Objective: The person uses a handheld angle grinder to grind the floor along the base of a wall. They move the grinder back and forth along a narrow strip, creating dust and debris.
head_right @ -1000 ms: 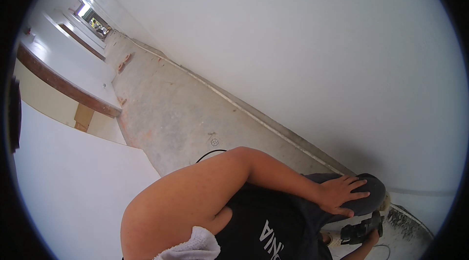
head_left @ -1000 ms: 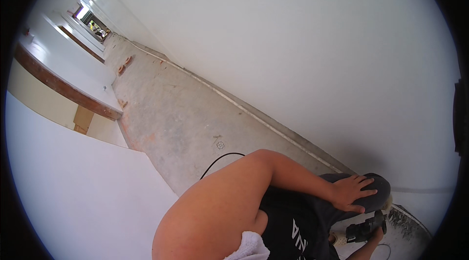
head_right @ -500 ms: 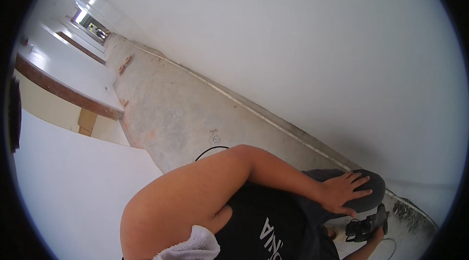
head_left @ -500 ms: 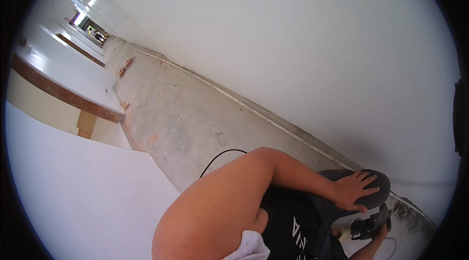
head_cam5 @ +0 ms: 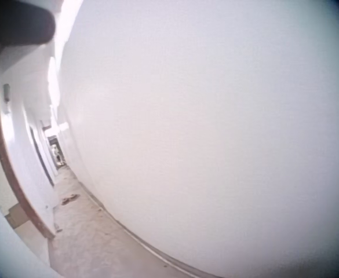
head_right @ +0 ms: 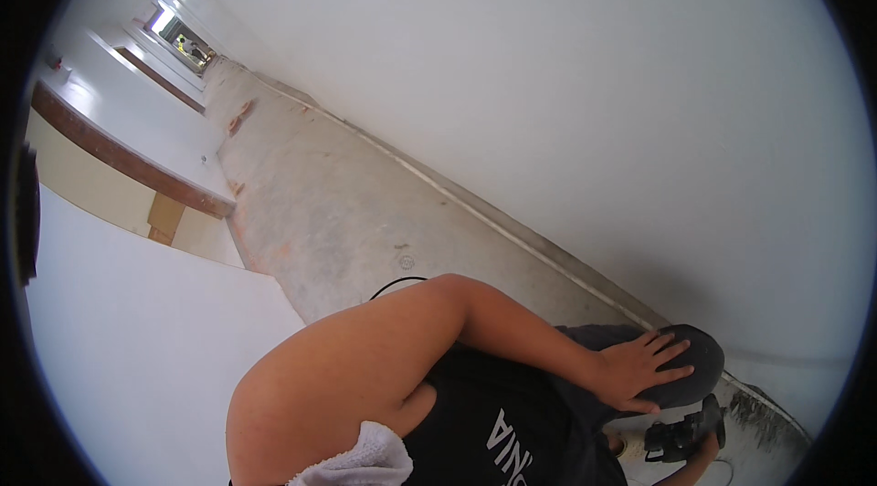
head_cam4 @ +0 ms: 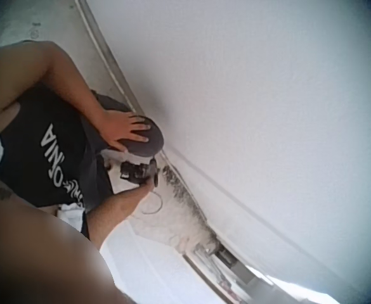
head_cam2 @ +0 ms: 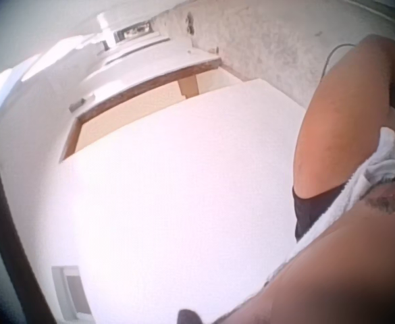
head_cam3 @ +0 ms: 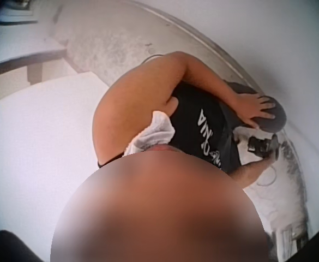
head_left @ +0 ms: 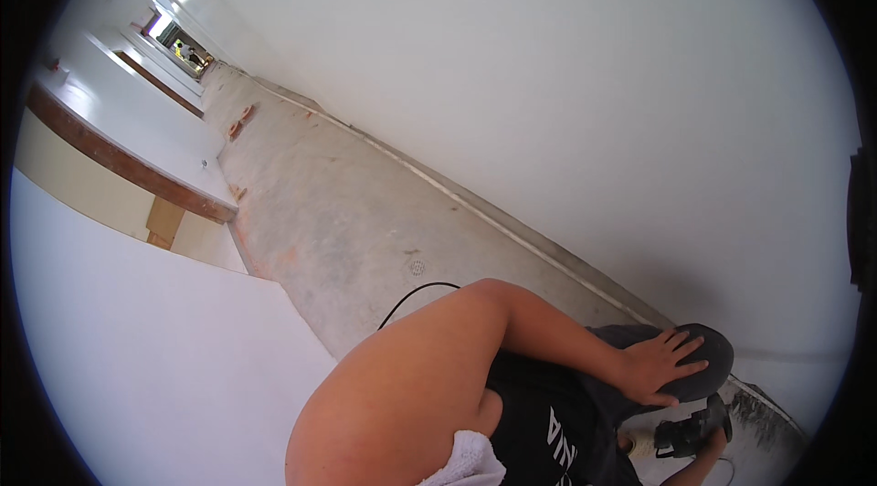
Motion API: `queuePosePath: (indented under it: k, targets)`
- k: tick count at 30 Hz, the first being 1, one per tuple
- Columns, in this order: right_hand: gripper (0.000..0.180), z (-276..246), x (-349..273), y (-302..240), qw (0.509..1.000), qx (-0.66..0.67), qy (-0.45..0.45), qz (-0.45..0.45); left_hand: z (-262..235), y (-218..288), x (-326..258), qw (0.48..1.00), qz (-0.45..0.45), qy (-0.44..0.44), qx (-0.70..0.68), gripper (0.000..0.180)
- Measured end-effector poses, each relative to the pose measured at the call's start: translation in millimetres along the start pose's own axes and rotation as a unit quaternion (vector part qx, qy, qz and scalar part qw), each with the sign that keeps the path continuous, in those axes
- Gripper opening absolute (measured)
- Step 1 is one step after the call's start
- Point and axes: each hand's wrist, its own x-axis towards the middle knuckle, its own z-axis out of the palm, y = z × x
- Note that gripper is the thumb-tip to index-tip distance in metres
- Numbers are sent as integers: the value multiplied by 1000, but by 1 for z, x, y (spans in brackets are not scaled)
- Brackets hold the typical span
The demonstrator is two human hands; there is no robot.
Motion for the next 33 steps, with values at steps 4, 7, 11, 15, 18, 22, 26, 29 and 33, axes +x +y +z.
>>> queuePosePath:
  k: [4,7,11,15,18,22,26,29,33]
  targets:
    - [55,4,-8,-6,1000,15,-10,-25,-3,-2,-3,1000,-1,8,-11,83]
    - [57,8,-23,-16,997,18,-39,-69,-11,8,-3,998,-23,44,-30,76]
    - [44,21,-54,-28,994,101,33,6,-24,29,25,977,103,139,-122,44]
    - [37,28,-74,-32,965,-231,122,20,5,60,102,950,204,-99,-212,34]
    - [34,23,-84,-42,977,-176,111,45,61,74,156,919,61,-377,-102,58]
    - [30,4,-100,-67,986,-108,128,25,148,69,185,816,113,-565,38,97]
    - [32,-5,-111,-74,987,-46,138,74,212,51,196,844,-41,-534,0,111]
    - [30,-12,-110,-68,987,-4,145,70,241,55,195,865,-105,-490,-41,112]
    - [38,-30,-96,-62,985,99,133,56,260,58,201,870,-228,-412,-147,114]
